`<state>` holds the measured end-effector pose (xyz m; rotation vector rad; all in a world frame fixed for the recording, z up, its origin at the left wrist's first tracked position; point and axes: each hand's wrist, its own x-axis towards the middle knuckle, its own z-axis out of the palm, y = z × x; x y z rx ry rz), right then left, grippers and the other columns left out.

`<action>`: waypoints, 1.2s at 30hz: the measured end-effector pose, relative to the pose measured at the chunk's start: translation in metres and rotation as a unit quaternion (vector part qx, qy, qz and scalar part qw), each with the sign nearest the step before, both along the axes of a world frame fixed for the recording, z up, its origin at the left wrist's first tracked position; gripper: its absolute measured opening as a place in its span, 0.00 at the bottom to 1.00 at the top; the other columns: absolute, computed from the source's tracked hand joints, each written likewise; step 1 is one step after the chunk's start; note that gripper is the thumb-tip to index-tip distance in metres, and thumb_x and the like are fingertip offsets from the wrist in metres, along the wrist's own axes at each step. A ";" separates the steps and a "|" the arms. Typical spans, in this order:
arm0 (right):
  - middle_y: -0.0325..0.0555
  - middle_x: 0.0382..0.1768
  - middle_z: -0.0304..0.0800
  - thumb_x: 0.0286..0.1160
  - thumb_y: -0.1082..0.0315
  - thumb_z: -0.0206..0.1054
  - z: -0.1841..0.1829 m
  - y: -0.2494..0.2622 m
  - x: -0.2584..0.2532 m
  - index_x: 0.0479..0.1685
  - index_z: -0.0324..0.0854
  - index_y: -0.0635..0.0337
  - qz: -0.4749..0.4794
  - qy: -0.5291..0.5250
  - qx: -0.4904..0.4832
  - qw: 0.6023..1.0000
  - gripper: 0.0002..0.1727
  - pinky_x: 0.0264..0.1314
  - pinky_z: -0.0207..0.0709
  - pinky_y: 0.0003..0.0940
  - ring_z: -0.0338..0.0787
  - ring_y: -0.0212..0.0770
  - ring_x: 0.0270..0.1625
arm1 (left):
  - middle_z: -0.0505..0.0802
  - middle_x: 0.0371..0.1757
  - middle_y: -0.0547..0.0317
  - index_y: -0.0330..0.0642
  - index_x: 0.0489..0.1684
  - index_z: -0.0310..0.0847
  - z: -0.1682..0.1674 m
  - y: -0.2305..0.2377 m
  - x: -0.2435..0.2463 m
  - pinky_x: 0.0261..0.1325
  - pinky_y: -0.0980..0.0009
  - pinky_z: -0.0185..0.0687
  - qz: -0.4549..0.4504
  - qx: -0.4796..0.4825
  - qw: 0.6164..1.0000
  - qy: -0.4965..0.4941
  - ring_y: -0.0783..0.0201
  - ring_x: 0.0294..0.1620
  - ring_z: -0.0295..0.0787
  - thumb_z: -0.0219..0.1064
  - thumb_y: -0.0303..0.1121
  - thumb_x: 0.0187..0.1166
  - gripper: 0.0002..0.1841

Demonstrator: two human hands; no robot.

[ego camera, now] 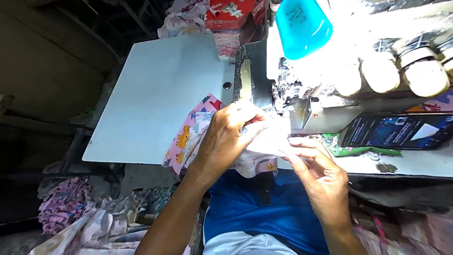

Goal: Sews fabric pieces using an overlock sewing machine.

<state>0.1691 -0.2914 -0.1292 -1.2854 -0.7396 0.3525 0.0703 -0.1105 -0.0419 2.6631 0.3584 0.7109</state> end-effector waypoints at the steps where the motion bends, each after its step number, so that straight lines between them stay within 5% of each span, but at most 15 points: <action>1: 0.48 0.57 0.90 0.72 0.74 0.74 -0.002 0.001 0.001 0.43 0.92 0.66 0.003 0.008 0.003 1.000 0.06 0.56 0.91 0.25 0.93 0.35 0.55 | 0.90 0.38 0.62 0.42 0.37 0.92 0.000 0.000 -0.001 0.43 0.81 0.75 0.002 -0.003 1.000 -0.002 0.74 0.41 0.83 0.72 0.31 0.76 0.04; 13: 0.47 0.51 0.93 0.72 0.75 0.73 -0.001 0.012 0.009 0.42 0.92 0.65 0.024 0.077 0.051 0.995 0.05 0.55 0.92 0.32 0.95 0.39 0.50 | 0.86 0.33 0.63 0.40 0.39 0.90 0.001 0.002 0.005 0.34 0.82 0.69 0.020 -0.016 1.000 -0.017 0.76 0.32 0.78 0.70 0.30 0.78 0.04; 19: 0.43 0.50 0.92 0.69 0.76 0.73 0.000 0.015 0.006 0.59 0.77 0.59 0.004 0.097 0.034 0.995 0.19 0.54 0.92 0.32 0.96 0.38 0.47 | 0.88 0.34 0.63 0.41 0.38 0.91 -0.001 0.005 0.007 0.37 0.83 0.72 0.012 -0.024 0.999 -0.019 0.77 0.34 0.80 0.70 0.31 0.78 0.05; 25: 0.39 0.42 0.93 0.68 0.79 0.74 0.007 0.022 0.006 0.57 0.77 0.57 -0.024 0.073 0.029 0.997 0.19 0.48 0.92 0.27 0.95 0.33 0.42 | 0.88 0.33 0.62 0.41 0.39 0.92 -0.003 0.006 0.012 0.37 0.82 0.72 0.027 -0.007 0.999 -0.030 0.76 0.33 0.80 0.71 0.31 0.77 0.05; 28: 0.40 0.41 0.93 0.68 0.80 0.73 0.011 0.020 0.003 0.56 0.77 0.60 -0.021 0.071 0.033 0.997 0.18 0.46 0.92 0.26 0.95 0.33 0.40 | 0.87 0.33 0.61 0.43 0.45 0.87 -0.002 0.000 0.011 0.32 0.73 0.71 0.056 0.024 0.998 -0.014 0.68 0.30 0.79 0.73 0.30 0.76 0.06; 31: 0.39 0.41 0.92 0.69 0.79 0.72 0.011 0.018 -0.002 0.55 0.77 0.62 -0.020 0.056 0.036 0.998 0.16 0.46 0.92 0.26 0.95 0.32 0.39 | 0.88 0.39 0.54 0.43 0.44 0.91 -0.005 -0.006 0.009 0.40 0.62 0.77 0.061 0.051 0.997 -0.013 0.58 0.40 0.85 0.71 0.30 0.78 0.05; 36: 0.38 0.42 0.92 0.71 0.80 0.71 0.011 0.016 -0.005 0.54 0.78 0.64 -0.022 0.035 0.048 0.998 0.14 0.47 0.92 0.25 0.94 0.31 0.40 | 0.89 0.45 0.55 0.43 0.47 0.96 -0.011 -0.010 0.002 0.51 0.70 0.76 0.046 0.022 0.998 -0.043 0.63 0.48 0.84 0.70 0.29 0.79 0.08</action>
